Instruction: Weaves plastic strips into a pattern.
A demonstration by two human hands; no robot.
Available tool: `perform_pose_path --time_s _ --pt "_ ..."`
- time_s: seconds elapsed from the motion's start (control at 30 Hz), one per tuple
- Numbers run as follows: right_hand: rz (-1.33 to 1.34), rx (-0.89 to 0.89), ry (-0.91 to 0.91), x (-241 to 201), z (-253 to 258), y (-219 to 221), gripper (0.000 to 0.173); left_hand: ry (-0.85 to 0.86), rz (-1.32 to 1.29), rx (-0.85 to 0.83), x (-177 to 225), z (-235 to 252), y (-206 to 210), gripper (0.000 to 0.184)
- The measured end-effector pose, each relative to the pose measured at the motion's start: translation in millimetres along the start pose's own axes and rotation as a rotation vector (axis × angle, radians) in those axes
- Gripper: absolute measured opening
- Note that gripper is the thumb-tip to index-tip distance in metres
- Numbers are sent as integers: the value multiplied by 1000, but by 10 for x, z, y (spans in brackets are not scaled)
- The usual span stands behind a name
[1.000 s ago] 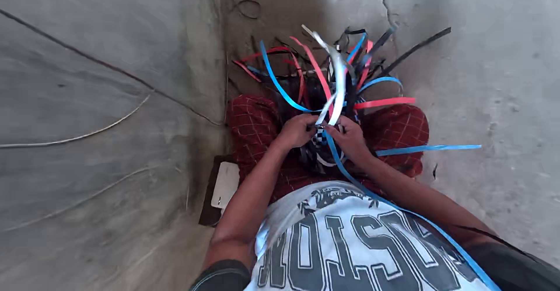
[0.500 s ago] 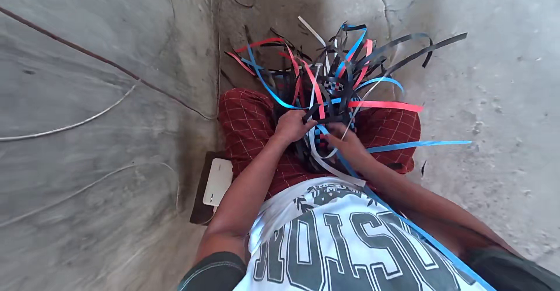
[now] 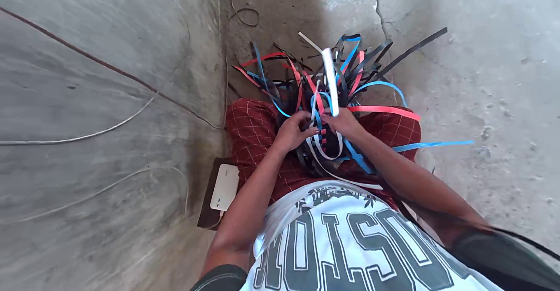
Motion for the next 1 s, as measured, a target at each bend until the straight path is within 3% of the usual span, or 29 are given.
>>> perform_pose_path --time_s 0.07,0.13,0.17,0.23,0.33,0.43,0.53,0.6,0.7,0.77,0.83,1.0 --pt "96 117 -28 0 -106 -66 31 168 -114 258 96 -174 -207 52" --pt "174 227 -38 3 -241 -125 30 388 -121 456 313 -380 -322 30" --pt "186 263 -45 9 -310 -140 30 471 -96 475 440 -437 -294 24" --pt "190 298 -50 60 -416 -141 30 457 67 302 630 -398 -85 23" --pt "205 239 -18 208 -541 -49 28 86 380 -149 563 -39 306 32" --pt "211 160 13 194 -682 -83 27 4 574 -336 451 229 555 31" --pt "270 156 -17 -85 -869 -321 33 42 625 -329 366 338 631 30" --pt "345 181 28 23 -873 -342 31 53 620 -289 268 359 657 30" --pt "407 54 278 460 -730 -83 26 112 577 -278 222 340 720 28" --pt "499 -2 385 455 -648 0 17 184 529 -311 272 275 721 25" --pt "552 17 302 160 -519 -116 13 182 506 -341 304 195 690 27" --pt "660 169 -127 -840 -426 -712 16 93 426 -272 237 217 648 32"
Point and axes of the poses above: each hand's wrist, its own z-axis towards the middle knuckle, its own y-axis out of the palm, x = y × z, the point moved 7 cm from there along z, towards the middle knuckle, and after that the axes turned 7 degrees about x, right-handed, at the moved point
